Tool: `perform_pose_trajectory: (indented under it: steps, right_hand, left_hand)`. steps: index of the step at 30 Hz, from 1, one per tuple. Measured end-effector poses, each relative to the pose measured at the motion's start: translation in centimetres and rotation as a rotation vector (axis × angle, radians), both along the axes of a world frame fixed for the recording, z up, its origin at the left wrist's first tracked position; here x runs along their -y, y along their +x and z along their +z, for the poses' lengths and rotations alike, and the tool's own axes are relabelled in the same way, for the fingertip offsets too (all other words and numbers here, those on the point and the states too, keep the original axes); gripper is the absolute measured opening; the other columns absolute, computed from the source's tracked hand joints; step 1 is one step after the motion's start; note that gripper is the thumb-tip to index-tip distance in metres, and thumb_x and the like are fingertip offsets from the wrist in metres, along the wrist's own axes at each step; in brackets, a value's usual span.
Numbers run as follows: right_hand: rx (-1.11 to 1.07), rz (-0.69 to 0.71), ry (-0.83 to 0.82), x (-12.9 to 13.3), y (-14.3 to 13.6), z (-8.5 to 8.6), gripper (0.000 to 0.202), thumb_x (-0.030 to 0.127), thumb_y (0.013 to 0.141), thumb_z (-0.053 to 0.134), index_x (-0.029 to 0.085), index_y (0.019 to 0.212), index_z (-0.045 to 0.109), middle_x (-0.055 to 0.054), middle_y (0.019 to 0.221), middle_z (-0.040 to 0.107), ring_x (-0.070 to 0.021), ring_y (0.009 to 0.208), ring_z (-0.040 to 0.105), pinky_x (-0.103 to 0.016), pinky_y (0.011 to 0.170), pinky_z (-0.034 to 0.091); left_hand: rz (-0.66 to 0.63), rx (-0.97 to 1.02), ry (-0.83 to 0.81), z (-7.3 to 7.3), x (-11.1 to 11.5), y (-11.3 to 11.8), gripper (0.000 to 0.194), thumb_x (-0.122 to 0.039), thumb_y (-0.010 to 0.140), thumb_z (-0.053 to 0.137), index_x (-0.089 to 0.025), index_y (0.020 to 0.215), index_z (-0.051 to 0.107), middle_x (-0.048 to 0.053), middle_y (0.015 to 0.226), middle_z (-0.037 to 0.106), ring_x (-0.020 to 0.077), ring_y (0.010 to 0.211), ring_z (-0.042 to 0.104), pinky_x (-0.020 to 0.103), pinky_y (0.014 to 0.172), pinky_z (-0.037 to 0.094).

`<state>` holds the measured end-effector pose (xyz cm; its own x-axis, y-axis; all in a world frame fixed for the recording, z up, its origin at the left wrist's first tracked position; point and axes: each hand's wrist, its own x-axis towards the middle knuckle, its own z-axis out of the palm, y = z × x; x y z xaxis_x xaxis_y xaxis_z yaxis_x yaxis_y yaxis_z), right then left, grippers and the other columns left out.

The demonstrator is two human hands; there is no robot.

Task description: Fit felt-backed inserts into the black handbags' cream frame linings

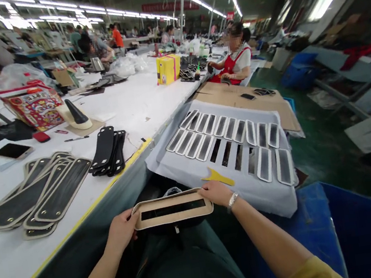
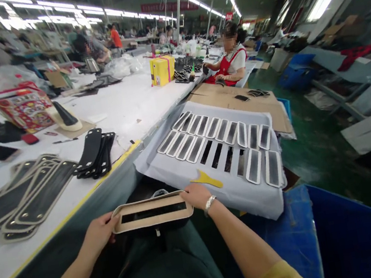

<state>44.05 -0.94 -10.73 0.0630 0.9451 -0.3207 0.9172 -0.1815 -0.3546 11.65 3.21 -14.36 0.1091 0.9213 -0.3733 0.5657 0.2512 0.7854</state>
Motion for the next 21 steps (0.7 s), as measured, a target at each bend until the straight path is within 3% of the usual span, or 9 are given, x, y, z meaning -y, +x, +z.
perform_pose_trajectory:
  steps: [12,21]
  right_hand:
    - [-0.02,-0.012,-0.017,-0.2,-0.4,0.4,0.033,0.033,0.086,0.043,0.016,0.064,0.062,-0.002,0.062,0.055,-0.0129,0.061,0.048,-0.023,0.055,0.03]
    - [-0.064,-0.04,0.016,-0.1,-0.4,-0.5,0.034,0.035,0.085,0.043,0.017,0.06,0.057,0.001,0.055,0.047,-0.0117,0.055,0.044,-0.024,0.054,0.029]
  left_hand:
    - [0.002,0.052,-0.005,-1.3,-0.7,-0.8,0.049,-0.047,0.075,0.051,-0.013,0.109,0.062,-0.005,0.042,0.047,0.0132,0.036,0.048,0.023,0.036,0.045]
    - [-0.023,0.104,-0.035,0.1,-0.4,-0.8,0.052,-0.054,0.071,0.056,-0.014,0.105,0.063,-0.005,0.047,0.05,0.0111,0.038,0.047,0.022,0.037,0.044]
